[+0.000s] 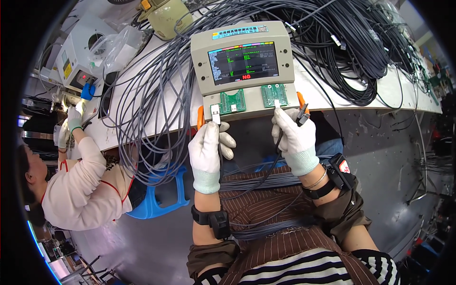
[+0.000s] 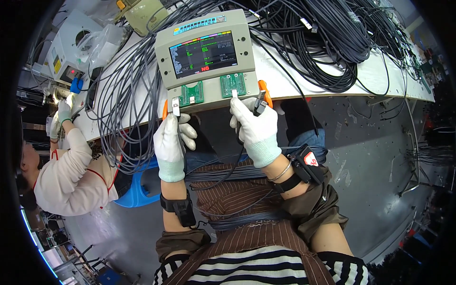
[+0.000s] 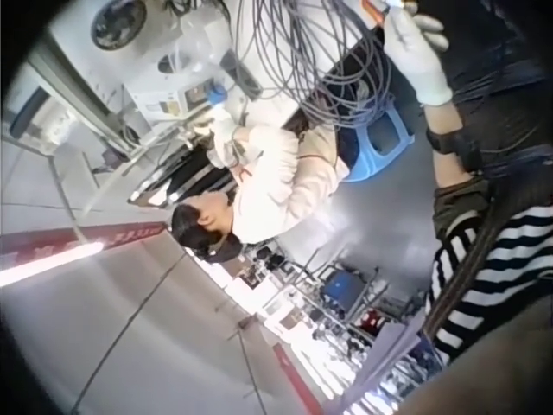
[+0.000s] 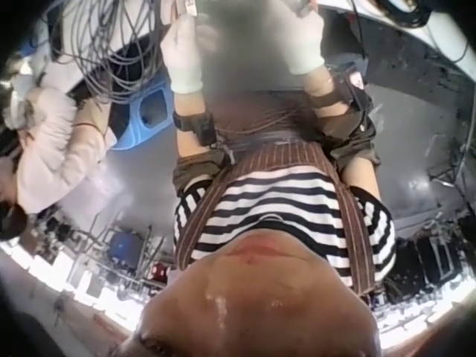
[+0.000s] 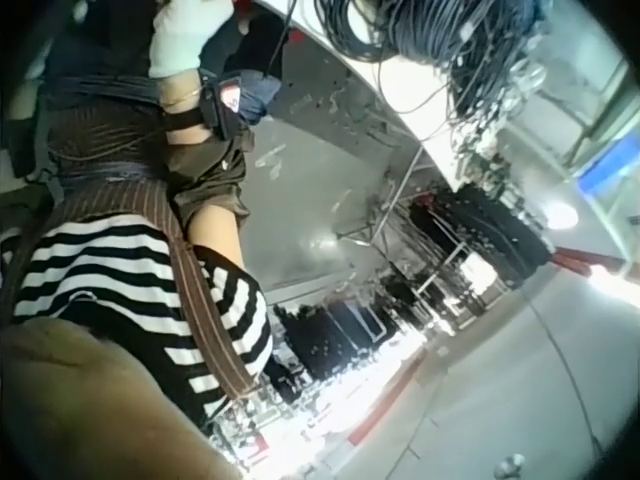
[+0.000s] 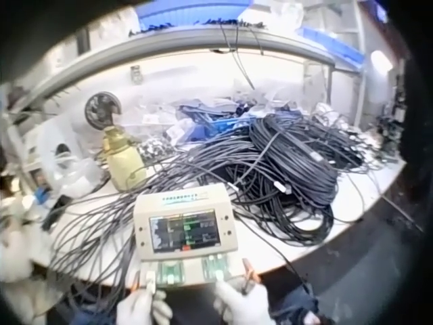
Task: The person tests cables by inserting their connectors into a testing machine, waiting for a result, and then selecting a new cable from a bundle on their lap to repeat the process.
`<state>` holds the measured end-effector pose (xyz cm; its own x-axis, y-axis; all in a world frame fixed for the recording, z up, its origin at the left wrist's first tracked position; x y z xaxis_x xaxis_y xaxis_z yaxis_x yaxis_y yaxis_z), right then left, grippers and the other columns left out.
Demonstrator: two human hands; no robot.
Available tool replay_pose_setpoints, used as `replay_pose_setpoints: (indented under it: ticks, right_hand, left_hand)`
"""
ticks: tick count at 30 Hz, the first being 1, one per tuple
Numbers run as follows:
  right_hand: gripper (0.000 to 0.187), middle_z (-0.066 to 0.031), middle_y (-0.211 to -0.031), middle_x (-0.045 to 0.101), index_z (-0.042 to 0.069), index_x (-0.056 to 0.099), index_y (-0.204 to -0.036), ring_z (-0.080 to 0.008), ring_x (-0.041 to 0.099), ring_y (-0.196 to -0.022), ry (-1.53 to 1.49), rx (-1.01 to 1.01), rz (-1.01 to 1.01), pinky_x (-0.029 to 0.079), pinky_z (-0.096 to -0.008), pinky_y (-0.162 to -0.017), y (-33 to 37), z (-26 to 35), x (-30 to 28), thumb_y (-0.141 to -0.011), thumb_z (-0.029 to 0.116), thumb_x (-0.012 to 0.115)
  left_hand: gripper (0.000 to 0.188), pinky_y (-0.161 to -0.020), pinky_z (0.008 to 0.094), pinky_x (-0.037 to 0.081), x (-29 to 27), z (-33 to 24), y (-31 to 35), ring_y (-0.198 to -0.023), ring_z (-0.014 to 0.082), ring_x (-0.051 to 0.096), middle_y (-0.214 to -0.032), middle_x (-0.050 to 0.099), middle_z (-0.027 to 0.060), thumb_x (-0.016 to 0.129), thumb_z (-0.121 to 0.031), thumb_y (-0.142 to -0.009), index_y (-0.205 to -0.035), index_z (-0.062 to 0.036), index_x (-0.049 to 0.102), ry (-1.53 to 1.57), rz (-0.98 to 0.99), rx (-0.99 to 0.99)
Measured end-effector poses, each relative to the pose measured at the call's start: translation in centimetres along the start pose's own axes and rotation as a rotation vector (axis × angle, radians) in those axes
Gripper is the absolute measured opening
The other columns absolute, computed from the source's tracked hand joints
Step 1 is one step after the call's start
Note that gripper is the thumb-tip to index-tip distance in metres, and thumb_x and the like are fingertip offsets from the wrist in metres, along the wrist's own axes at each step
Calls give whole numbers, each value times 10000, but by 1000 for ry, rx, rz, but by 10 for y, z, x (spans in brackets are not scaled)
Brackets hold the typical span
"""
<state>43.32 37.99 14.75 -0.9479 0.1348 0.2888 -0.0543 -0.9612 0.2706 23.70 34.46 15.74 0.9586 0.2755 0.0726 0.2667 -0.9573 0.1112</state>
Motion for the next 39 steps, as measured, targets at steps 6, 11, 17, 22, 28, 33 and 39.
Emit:
replay_pose_setpoints:
  ticks: [6,11,17,22,28,33,39]
  right_hand:
    - [321,-24,-514,519,13,586,-777,-33,294,-307,-36,89,117,196,-179,-308,-4,-2,2,-901,296,502]
    - [378,-18,-510,519,15,597,-800,-30,272,-297,7,84,108,176,-181,-304,-3,-3,3,-914,348,459]
    - [356,-17,-487,492,18,602,-779,-33,271,-299,-20,122,99,180,-184,-307,-3,-3,5,-904,332,490]
    - [265,-19,-530,538,40,600,-799,-33,351,-337,-32,127,74,237,-173,-327,-4,-6,4,-868,293,564]
    - [211,-13,-567,555,42,592,-784,-38,403,-369,-76,65,0,285,-174,-343,-5,-4,5,-844,244,606]
    - [201,-8,-584,561,51,586,-763,-34,426,-388,-46,44,8,305,-169,-349,-7,-3,5,-837,236,615]
    - [206,0,-571,548,58,579,-741,-27,426,-395,-18,37,1,306,-162,-346,-6,-4,3,-839,237,609]
  left_hand:
    - [425,-405,182,369,3,-6,1,-409,88,452,-598,558,90,381,-337,-941,-942,54,549,-2,-2,30]
    - [419,-402,182,371,6,-8,0,-406,88,453,-597,559,91,384,-333,-940,-947,50,551,24,-2,38]
    - [411,-390,184,376,6,-5,-3,-398,89,456,-591,560,91,386,-330,-940,-940,45,553,66,-6,30]
    - [411,-382,187,378,5,-3,-4,-393,90,457,-582,558,88,396,-339,-935,-923,40,554,79,-23,16]
    - [424,-377,186,365,4,-4,-4,-390,86,454,-575,557,79,407,-364,-925,-900,31,558,67,-46,7]
    - [428,-374,185,357,4,-6,-5,-389,85,453,-571,556,74,409,-374,-922,-885,26,559,59,-48,17]
    - [429,-371,186,354,5,-3,-5,-388,84,451,-568,555,72,407,-374,-923,-874,25,557,76,-50,10]
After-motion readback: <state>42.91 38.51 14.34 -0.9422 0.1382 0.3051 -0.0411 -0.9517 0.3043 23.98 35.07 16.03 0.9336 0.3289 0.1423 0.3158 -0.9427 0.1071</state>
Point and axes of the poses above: each hand's wrist, its own y-axis away from the middle knuckle, its own x-axis out of the palm, z = x × y, the point moved 9 cm from there along -y, towards the middle knuckle
